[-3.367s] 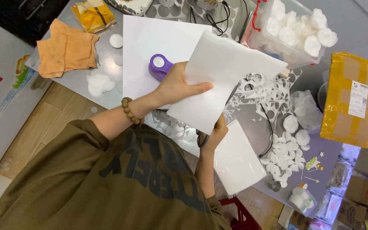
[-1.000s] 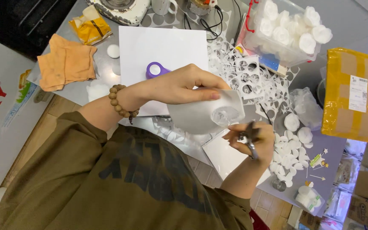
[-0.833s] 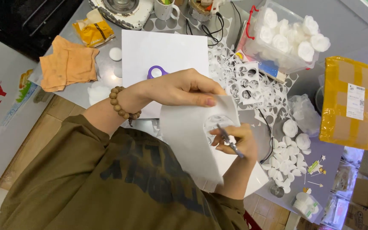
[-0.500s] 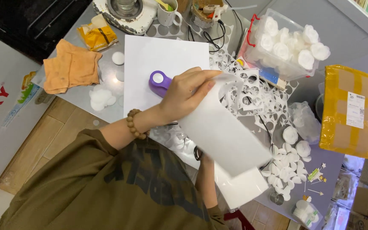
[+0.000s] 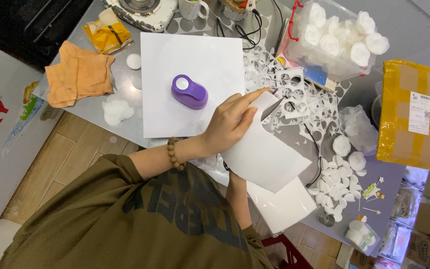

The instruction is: Punching out circular shapes from white paper using a craft punch and cutting paper with scissors.

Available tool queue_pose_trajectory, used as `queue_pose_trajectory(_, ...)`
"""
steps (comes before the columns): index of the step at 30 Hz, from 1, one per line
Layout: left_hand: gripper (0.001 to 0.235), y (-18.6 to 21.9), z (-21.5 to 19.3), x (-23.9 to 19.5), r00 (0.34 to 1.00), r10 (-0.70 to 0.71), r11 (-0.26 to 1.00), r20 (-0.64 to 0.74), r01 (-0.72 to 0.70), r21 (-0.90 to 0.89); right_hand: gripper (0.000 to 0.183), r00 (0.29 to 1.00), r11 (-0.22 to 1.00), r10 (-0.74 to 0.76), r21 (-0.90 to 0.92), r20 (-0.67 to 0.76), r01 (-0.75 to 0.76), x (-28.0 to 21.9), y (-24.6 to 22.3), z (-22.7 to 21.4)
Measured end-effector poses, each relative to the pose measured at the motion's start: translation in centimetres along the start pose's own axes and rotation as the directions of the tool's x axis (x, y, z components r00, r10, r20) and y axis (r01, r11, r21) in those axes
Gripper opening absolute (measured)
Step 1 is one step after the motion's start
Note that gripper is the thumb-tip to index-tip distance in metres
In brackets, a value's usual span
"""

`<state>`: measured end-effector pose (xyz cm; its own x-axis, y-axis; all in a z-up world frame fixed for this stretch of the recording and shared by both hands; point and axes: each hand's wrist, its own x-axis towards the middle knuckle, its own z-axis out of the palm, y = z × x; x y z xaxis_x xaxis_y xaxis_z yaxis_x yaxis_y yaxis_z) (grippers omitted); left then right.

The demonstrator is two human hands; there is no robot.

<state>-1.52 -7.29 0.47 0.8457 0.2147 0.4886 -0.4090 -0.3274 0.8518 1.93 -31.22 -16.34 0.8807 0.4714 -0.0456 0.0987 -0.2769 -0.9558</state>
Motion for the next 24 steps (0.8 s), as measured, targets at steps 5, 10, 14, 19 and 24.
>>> queue_pose_trajectory(5,0.046,-0.5,1.1,-0.5,1.0,-0.001,0.999,-0.029,0.0,-0.034,0.032,0.985,0.996,0.09,-0.014,-0.145,-0.093,-5.7,4.6,-1.0)
queue_pose_trajectory(10,0.048,-0.6,2.4,-0.5,0.996,-0.092,0.992,-0.012,0.091,-0.083,0.033,0.941,0.982,0.175,-0.015,-0.29,-0.187,-2.5,0.0,-0.1)
queue_pose_trajectory(14,0.047,-1.4,3.9,-0.7,0.997,-0.081,0.996,0.005,0.081,-0.048,0.034,0.886,0.966,0.234,-0.007,-0.4,-0.259,-1.8,-0.4,0.4)
queue_pose_trajectory(19,0.046,-3.2,6.9,-1.0,0.997,-0.069,0.993,0.041,0.073,-0.091,0.036,0.784,0.934,0.305,0.012,-0.54,-0.356,-2.8,0.0,0.2)
queue_pose_trajectory(24,0.046,-7.0,10.4,-1.7,0.985,-0.151,0.974,0.08,0.162,-0.159,0.037,0.685,0.899,0.357,0.035,-0.636,-0.436,-3.2,0.8,0.6)
